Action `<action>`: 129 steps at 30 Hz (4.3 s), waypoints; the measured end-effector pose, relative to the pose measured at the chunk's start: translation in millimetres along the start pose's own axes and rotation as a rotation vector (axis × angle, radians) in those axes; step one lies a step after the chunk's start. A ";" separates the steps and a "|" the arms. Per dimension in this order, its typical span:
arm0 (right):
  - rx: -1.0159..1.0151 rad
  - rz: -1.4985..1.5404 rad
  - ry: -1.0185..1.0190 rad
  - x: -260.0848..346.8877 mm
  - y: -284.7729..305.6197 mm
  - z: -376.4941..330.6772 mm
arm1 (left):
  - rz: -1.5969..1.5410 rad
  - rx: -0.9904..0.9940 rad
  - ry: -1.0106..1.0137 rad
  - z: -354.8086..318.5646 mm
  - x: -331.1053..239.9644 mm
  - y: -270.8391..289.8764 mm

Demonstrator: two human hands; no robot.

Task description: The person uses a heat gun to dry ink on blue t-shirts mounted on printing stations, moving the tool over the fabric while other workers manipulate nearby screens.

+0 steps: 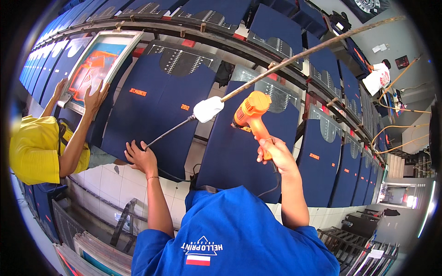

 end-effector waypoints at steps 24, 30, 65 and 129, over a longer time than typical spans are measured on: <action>0.098 0.014 0.050 -11.0 9.6 12.4 | -0.219 -0.086 -0.250 -74.0 11.5 18.7; 0.102 -0.002 0.072 -6.3 8.8 9.4 | -0.232 -0.165 -0.224 -81.4 6.0 30.2; -0.046 0.029 0.040 -9.1 16.3 -5.1 | -0.300 -0.076 -0.221 -73.5 -13.5 33.8; -0.199 0.133 0.030 -24.3 50.6 -17.9 | -0.272 -0.084 -0.292 -72.2 -18.3 29.9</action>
Point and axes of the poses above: each hand's wrist, its own z-axis towards the middle knuckle, its own y-axis out of the back of the hand, x = y × z, the point moved 10 cm from there along z, towards the middle knuckle, and after that the axes turned 12 degrees about -x, right-handed, at the moved point
